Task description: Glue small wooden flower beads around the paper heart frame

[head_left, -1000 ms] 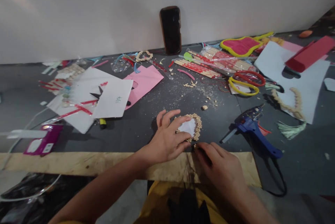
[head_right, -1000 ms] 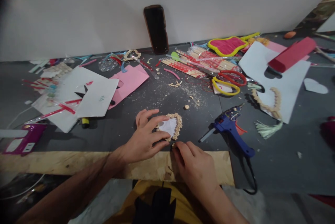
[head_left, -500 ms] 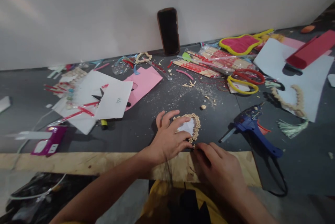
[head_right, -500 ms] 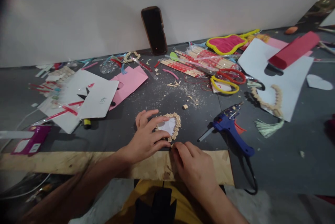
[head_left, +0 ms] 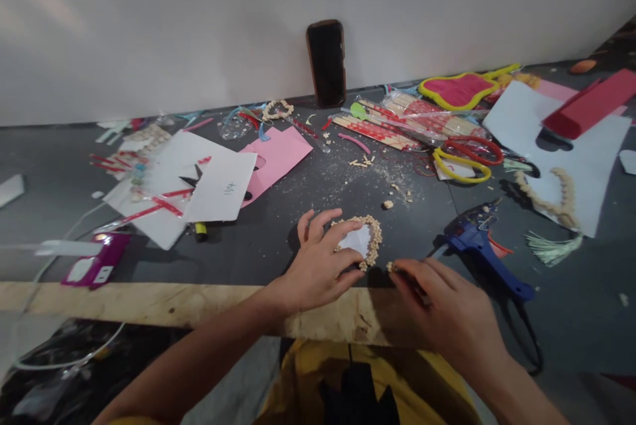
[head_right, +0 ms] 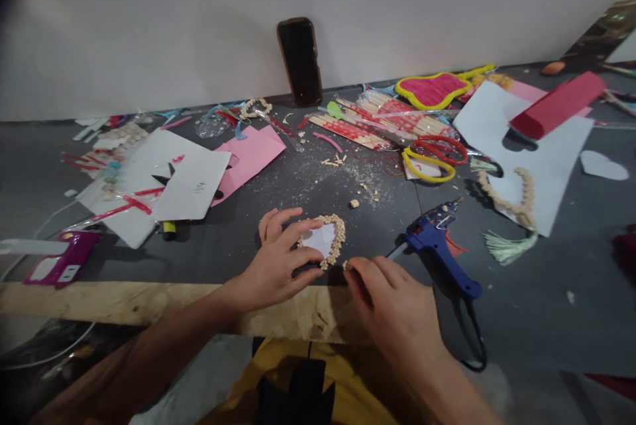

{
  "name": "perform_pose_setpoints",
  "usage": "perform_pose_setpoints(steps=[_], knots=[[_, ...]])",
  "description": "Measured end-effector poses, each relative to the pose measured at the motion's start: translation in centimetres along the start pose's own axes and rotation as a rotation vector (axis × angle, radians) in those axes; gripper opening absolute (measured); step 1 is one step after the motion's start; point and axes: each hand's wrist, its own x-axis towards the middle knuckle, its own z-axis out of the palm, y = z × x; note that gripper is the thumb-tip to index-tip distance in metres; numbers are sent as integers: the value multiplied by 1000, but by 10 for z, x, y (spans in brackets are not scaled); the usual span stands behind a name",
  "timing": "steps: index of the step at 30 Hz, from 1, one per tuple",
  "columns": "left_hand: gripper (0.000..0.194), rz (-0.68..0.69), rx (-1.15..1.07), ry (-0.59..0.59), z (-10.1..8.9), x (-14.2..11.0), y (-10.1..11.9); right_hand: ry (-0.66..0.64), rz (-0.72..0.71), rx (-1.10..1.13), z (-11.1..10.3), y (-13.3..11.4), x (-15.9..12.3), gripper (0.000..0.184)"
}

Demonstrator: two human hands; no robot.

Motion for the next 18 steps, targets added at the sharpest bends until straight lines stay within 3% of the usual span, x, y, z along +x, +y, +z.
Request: perform_pose_setpoints(steps=[6,18], knots=[[7,-3,-10,19,4,0,0,-16,-107,-173,-5,19,22,15],[5,-8,-52,31,4,1,-1,-47,-31,-287,-2,16,30,18]])
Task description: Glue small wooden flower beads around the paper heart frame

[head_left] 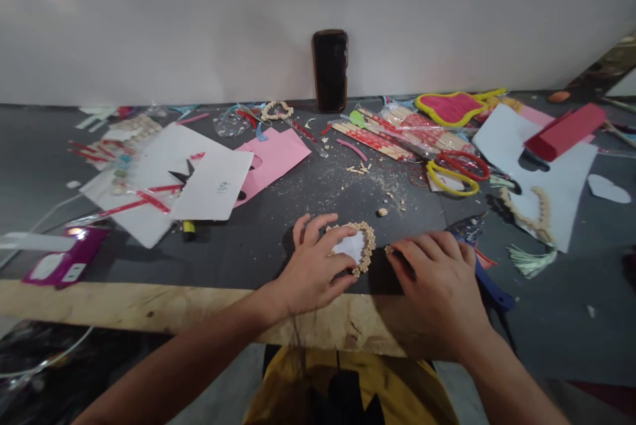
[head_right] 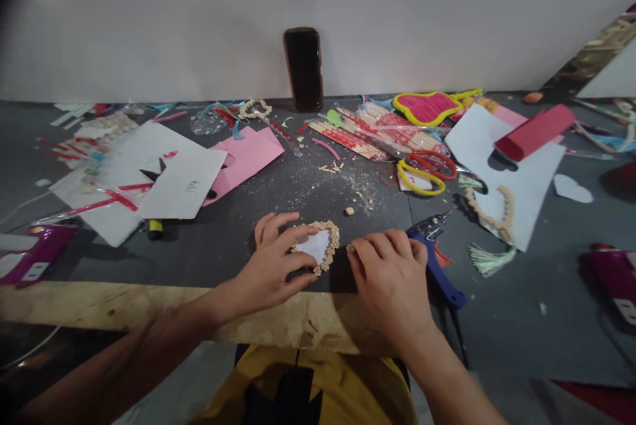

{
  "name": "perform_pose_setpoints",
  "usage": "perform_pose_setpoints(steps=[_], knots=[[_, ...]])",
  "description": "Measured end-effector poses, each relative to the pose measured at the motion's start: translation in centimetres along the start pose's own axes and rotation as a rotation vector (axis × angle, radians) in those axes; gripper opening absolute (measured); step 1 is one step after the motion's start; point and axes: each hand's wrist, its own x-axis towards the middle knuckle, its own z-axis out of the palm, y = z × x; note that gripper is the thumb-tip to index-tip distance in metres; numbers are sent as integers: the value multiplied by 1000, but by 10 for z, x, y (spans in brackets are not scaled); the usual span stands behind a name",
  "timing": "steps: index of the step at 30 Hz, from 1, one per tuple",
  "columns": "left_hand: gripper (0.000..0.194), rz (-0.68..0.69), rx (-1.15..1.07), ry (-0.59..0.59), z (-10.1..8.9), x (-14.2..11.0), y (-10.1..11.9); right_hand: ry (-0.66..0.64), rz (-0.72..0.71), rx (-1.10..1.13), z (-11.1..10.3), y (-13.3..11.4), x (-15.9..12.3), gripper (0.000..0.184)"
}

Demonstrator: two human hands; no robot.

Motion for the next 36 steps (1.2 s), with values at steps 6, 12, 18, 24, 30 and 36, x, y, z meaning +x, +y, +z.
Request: perform_pose_setpoints(steps=[6,12,18,24,30,36], knots=[[6,-1,-10,7,0,-2,-1,-41,-16,-60,2,6,10,14],[8,-3,-29,7,1,-2,-2,-64,-25,-55,2,11,9,12],[7,3,-20,20,4,-1,-1,22,1,-31,-10,13,-1,20],[9,-12,-62,32,4,-1,0,170,53,46,-29,30,-26,20],[9,-14,-72,31,5,-1,-1,111,302,-142,-29,55,-56,40],[8,-27,-80,29,6,0,0,-104,651,-11,-20,69,-67,64]])
